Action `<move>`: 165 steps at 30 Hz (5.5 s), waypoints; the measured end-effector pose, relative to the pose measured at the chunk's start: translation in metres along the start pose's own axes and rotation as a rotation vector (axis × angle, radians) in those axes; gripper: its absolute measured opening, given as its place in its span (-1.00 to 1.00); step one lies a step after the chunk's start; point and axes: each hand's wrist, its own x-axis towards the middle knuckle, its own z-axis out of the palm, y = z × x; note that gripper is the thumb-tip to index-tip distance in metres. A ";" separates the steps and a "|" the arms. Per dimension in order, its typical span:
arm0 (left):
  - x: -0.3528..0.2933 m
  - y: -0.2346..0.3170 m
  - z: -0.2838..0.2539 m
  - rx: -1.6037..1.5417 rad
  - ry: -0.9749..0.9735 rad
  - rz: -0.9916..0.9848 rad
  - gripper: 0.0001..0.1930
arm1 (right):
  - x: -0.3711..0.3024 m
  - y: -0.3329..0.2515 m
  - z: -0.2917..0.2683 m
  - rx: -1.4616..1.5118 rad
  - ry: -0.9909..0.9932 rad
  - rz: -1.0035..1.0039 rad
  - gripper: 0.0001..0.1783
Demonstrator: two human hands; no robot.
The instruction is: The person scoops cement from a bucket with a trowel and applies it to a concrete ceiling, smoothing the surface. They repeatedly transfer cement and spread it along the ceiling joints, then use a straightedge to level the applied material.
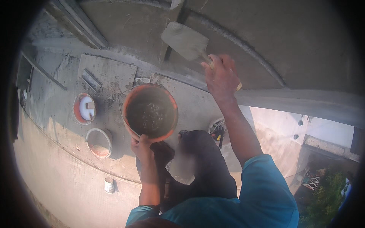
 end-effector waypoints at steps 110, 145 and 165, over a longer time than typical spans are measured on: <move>-0.268 0.340 0.129 -0.104 -0.312 0.341 -0.74 | 0.289 0.026 -0.535 0.671 -0.381 -0.076 -0.65; -0.281 0.358 0.166 -0.231 -0.372 0.417 -0.74 | 0.175 0.002 -0.546 0.416 0.004 -0.478 -0.69; -0.292 0.355 0.160 -0.047 -0.392 0.527 -0.81 | 0.214 0.000 -0.572 0.009 -0.305 -0.455 -0.61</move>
